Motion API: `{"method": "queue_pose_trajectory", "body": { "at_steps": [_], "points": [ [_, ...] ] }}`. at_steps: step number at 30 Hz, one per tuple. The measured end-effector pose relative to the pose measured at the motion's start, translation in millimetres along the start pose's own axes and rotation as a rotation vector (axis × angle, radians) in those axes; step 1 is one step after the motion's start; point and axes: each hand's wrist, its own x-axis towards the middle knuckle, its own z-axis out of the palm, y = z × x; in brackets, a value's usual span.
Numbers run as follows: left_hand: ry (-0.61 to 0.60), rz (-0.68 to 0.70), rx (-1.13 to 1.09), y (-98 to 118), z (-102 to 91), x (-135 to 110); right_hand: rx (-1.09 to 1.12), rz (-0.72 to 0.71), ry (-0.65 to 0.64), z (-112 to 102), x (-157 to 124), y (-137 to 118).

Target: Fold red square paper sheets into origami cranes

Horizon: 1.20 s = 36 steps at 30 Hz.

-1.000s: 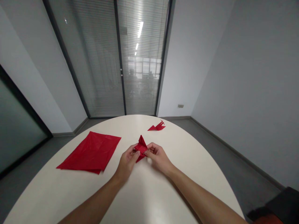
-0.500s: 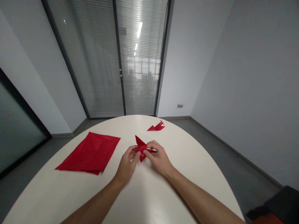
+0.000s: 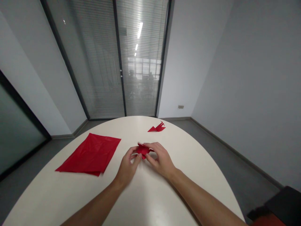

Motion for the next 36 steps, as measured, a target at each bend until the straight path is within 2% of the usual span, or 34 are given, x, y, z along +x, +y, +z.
{"method": "queue_pose_trajectory", "body": {
  "at_steps": [2,5,8,10,17,22,29,32,36],
  "points": [
    [0.003,0.003,0.007,-1.0,-0.1,0.2,-0.027,-0.065,0.027,-2.0,0.6,1.2],
    [-0.021,0.018,-0.002,-1.5,-0.3,0.6,-0.071,-0.146,-0.048,-3.6,1.9,1.7],
    [-0.006,0.021,0.001,-1.9,-0.5,0.4,-0.132,-0.144,-0.141,-4.7,3.7,-0.1],
    [0.015,0.044,0.025,-2.3,-0.8,-0.3,-0.153,-0.123,-0.152,-4.7,4.3,-1.0],
    [-0.015,0.130,0.034,-1.3,0.2,-2.9,-0.173,-0.074,-0.078,-2.0,3.1,2.9],
    [-0.020,0.122,0.039,-2.4,1.6,-4.5,-0.233,-0.085,0.055,-3.8,4.1,0.6],
    [-0.032,0.253,0.227,-5.4,-0.8,-5.5,-0.172,-0.222,-0.001,-3.3,3.6,0.6],
    [0.011,0.219,0.236,-3.8,-0.4,-6.1,-0.143,-0.230,0.025,-3.3,3.9,0.1],
    [0.007,0.144,0.206,-2.0,1.2,-7.0,-0.111,-0.149,0.043,-2.5,3.4,-1.3]
  ]
}}
